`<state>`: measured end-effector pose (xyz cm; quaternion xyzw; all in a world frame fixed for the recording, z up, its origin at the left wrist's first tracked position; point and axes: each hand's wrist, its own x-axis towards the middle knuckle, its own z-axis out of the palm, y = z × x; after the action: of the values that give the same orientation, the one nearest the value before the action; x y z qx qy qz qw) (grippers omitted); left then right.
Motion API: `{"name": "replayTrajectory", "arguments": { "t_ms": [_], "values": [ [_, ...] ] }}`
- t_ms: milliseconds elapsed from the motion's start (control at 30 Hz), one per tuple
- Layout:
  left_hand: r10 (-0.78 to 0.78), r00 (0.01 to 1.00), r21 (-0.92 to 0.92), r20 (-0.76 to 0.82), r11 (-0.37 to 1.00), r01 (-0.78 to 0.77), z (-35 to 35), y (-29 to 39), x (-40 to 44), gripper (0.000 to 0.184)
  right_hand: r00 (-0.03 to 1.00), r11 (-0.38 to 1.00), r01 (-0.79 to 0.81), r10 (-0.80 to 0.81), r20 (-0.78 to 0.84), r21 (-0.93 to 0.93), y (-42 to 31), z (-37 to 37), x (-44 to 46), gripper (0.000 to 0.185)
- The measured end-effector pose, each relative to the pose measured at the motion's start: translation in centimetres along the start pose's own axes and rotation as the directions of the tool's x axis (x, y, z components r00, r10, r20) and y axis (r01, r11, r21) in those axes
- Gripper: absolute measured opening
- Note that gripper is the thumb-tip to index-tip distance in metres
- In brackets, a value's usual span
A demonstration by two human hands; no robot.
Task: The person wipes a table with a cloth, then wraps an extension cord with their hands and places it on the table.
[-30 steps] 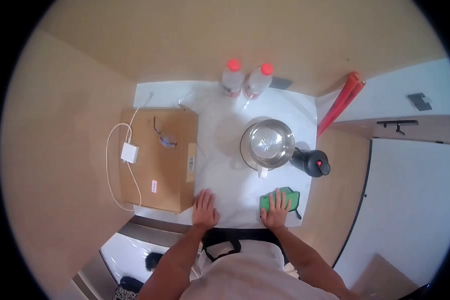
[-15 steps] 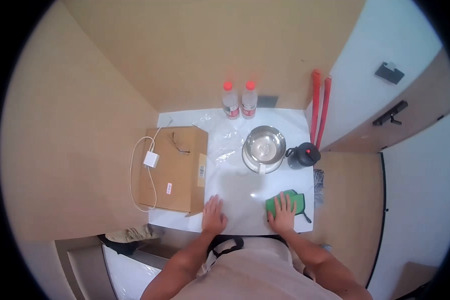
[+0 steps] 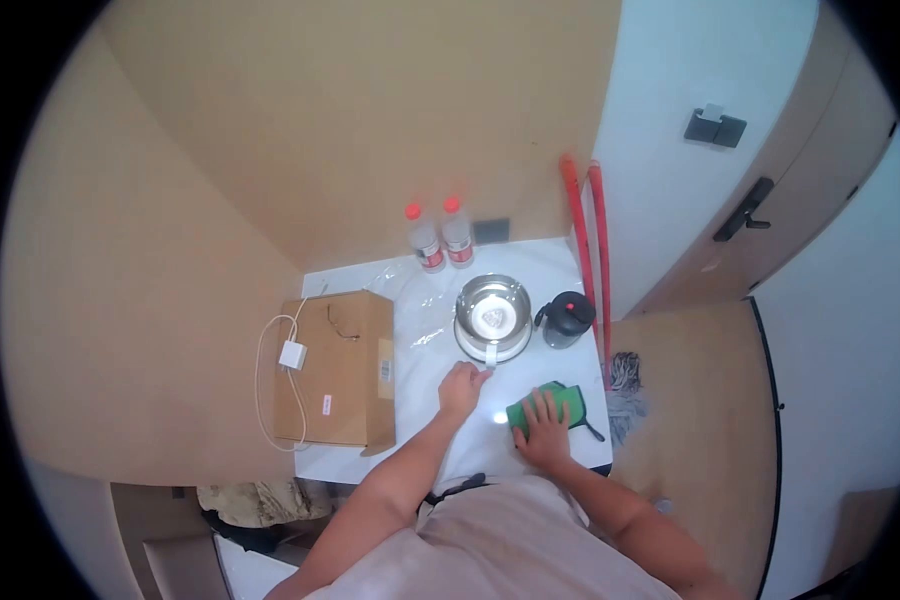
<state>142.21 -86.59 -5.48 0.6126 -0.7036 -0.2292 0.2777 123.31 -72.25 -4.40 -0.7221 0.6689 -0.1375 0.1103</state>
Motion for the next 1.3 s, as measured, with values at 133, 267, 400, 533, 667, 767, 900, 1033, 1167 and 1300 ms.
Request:
{"name": "replayTrajectory", "arguments": {
  "t_ms": [133,267,400,533,667,767,900,1033,1167,1300],
  "values": [
    [-0.125,0.987,0.063,0.102,0.991,0.119,0.5,0.4,2.5,0.041,1.0,1.0,0.01,-0.009,0.012,-0.006,-0.2,0.0,-0.1,0.066],
    [-0.276,0.951,0.11,0.14,0.959,0.262,0.0,2.8,5.7,0.054,0.999,1.0,-0.002,0.003,0.033,-0.021,-0.4,0.0,0.6,0.066],
    [-0.26,0.964,0.122,0.056,0.96,0.252,2.5,1.6,8.4,0.057,1.0,1.0,0.011,-0.012,0.026,0.028,-0.4,-1.0,1.1,0.065],
    [-0.249,0.963,0.005,0.108,0.968,0.249,2.0,1.4,7.2,0.045,0.997,0.999,0.036,-0.036,0.064,0.003,-0.4,-1.3,2.1,0.068],
    [0.006,0.995,-0.166,0.102,0.986,0.011,-0.7,0.1,0.8,0.012,0.997,1.0,0.024,-0.024,0.074,0.004,-0.3,-1.4,3.4,0.069],
    [0.23,0.972,-0.053,-0.046,0.971,-0.233,-2.9,-2.6,-6.1,0.018,0.997,0.999,0.034,-0.034,0.069,0.0,0.0,-1.1,3.4,0.07],
    [0.237,0.971,0.058,-0.039,0.97,-0.235,-5.8,-4.3,-13.4,0.033,0.999,0.999,0.029,-0.029,0.024,-0.023,-0.3,-0.9,3.4,0.07],
    [0.117,0.988,0.181,-0.1,0.979,-0.098,-7.0,-6.0,-17.1,0.044,0.992,0.993,0.117,-0.118,-0.046,-0.026,-1.0,1.2,5.3,0.066],
    [0.075,0.988,0.142,-0.132,0.988,-0.056,-6.9,-5.4,-16.3,0.058,0.959,0.958,0.281,-0.282,0.015,0.056,-6.7,4.2,9.7,0.064],
    [0.026,0.981,0.138,-0.192,0.99,0.0,-6.8,-5.8,-15.8,0.071,0.778,0.794,0.574,-0.605,0.169,0.199,-12.9,7.1,8.8,0.064]
  ]
}}
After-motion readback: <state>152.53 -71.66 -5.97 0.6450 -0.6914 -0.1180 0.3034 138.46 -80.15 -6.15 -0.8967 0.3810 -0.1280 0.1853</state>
